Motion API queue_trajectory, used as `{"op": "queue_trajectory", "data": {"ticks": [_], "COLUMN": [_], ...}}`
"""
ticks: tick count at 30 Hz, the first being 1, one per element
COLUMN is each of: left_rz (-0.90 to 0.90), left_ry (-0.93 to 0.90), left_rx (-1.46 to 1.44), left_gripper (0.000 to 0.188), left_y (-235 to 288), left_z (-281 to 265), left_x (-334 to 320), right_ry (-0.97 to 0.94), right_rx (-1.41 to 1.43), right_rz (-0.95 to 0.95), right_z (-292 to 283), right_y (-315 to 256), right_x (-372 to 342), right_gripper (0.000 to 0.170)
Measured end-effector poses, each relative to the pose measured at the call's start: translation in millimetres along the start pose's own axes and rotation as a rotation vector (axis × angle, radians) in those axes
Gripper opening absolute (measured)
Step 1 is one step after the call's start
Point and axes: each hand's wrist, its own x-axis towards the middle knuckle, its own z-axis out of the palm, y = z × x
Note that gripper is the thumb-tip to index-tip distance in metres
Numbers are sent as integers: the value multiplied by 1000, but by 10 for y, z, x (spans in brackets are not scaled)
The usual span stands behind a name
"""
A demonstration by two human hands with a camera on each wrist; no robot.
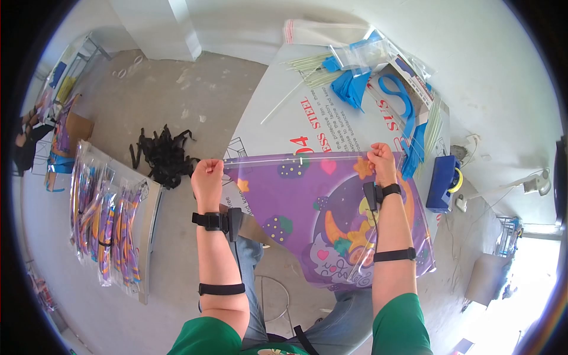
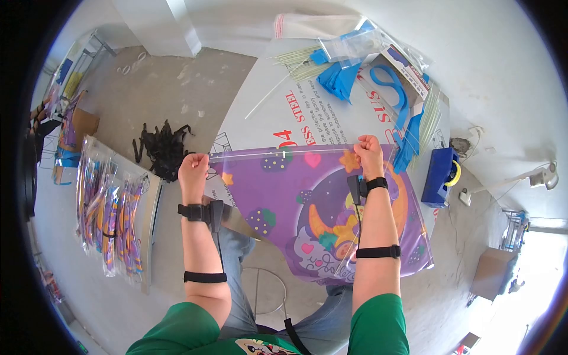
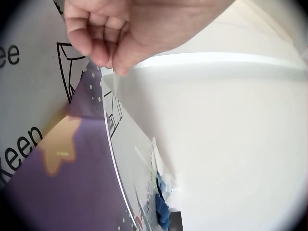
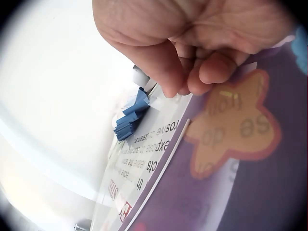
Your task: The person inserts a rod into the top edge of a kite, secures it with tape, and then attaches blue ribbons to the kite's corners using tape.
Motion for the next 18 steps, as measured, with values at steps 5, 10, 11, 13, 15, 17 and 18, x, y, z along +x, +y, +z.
{"op": "queue_trajectory", "data": {"ticks": [5, 10, 11, 13, 15, 17, 18], "left_rz": [38, 73, 52, 48, 44, 82, 82], "left_ry": [27, 24, 30, 32, 34, 46, 48], "left_rx": [75, 63, 75, 75, 74, 103, 105], "left_gripper": [12, 12, 11, 11, 11, 11, 11], "left_y": [-67, -104, -83, -59, -80, -162, -142], "left_z": [11, 19, 15, 22, 21, 30, 25], "left_x": [51, 70, 67, 56, 72, 107, 99], "right_ry": [35, 51, 57, 67, 78, 102, 100], "right_rx": [-2, -54, -74, -82, -90, -110, -109], "right_rz": [-30, -49, -48, -50, -52, -59, -58], "right_z": [22, 20, 26, 40, 47, 55, 55], "right_y": [44, 77, 83, 80, 71, 65, 61], "right_x": [-9, -7, -8, -11, -18, -25, -31], "right_gripper": [25, 24, 23, 23, 23, 23, 23]}}
